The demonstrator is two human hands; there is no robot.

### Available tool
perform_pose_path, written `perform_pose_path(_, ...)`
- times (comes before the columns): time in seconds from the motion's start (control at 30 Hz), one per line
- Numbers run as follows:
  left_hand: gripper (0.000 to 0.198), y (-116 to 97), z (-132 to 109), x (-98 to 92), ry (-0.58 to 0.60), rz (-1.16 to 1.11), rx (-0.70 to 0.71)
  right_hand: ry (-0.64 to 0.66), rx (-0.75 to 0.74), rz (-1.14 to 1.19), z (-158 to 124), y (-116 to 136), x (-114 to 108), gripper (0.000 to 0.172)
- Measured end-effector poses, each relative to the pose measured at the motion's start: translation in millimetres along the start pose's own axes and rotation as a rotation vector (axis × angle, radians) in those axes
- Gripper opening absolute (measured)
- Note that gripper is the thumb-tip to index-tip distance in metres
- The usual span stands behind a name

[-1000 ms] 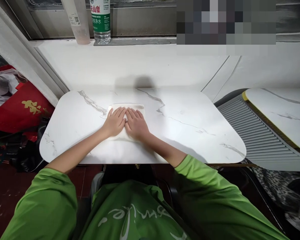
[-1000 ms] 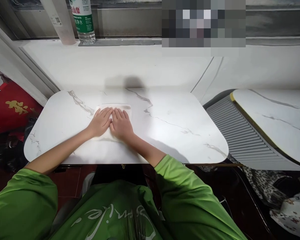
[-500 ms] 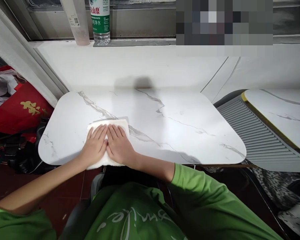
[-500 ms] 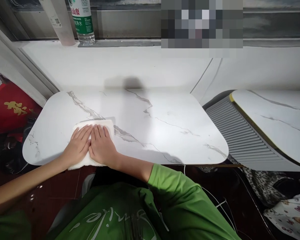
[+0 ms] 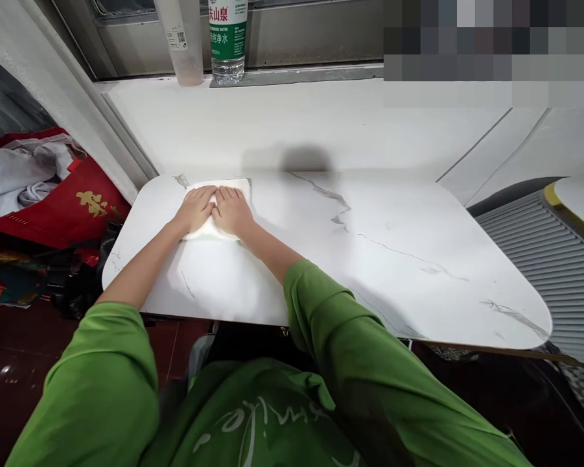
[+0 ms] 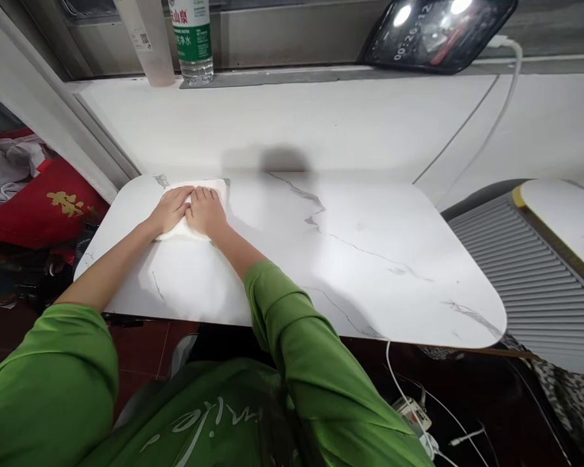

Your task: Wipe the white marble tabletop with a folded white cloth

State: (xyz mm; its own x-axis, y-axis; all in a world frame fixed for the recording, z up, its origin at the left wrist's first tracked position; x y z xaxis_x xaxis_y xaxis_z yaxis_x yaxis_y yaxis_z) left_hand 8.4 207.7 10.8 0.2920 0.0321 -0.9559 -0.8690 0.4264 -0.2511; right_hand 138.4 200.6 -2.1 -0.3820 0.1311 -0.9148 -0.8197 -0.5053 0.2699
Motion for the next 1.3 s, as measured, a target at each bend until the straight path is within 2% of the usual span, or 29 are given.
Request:
perform_pose_path(0.1, 0.053, -2, 6, 0.6, -0.006, 0.000, -0.022, -0.007, -0.015, 0.010, 6, -9, 3, 0.055)
perform_pose_path(0.27, 0.052, -19, -14, 2.8, 0.006, 0.024, -0.067, 0.021, -0.051, 0.014, -12, -11, 0, 0.056)
perform_pose_path(0.5, 0.053, -78, -65, 13.2, -0.038, 0.055, -0.114, 0.039, -0.171, 0.033, -76, -12, -24, 0.055)
perform_pose_path(0.63, 0.053, -115, -95, 22.6, -0.073, 0.058, -0.071, 0.033, -0.234, 0.040, -122, -15, -37, 0.056)
perform_pose_path(0.77, 0.052, -137, -105, 28.3, -0.071, 0.057, -0.021, 0.015, -0.221, 0.021, -149, -18, -46, 0.057)
perform_pose_path(0.9, 0.052, -139, -87, 28.4, -0.014, 0.024, -0.039, 0.020, -0.173, -0.001, -143, -25, -47, 0.058)
perform_pose_path(1.03, 0.052, -130, -49, 28.4, 0.010, -0.012, -0.075, 0.034, -0.120, -0.011, -112, -46, -44, 0.058)
perform_pose_path(1.17, 0.049, -121, -8, 29.8, -0.005, -0.073, -0.039, 0.019, -0.049, -0.025, -84, -72, -40, 0.056)
perform_pose_path(1.3, 0.049, -117, 10, 31.4, 0.018, -0.102, 0.004, -0.023, 0.025, -0.027, -77, -85, -37, 0.056)
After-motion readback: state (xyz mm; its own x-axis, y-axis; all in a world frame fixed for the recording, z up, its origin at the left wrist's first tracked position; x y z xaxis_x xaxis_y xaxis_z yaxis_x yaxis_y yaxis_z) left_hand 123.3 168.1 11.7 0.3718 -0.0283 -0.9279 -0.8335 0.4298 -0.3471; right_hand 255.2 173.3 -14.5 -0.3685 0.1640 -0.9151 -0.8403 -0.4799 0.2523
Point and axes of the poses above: each hand's wrist, its own z-axis towards the middle knuckle, its own x-axis out of the palm, y = z × x, the point moved 2 cm from there along z, towards the middle knuckle, and after that the axes turned 1 degree about x, right-handed, at the moved point
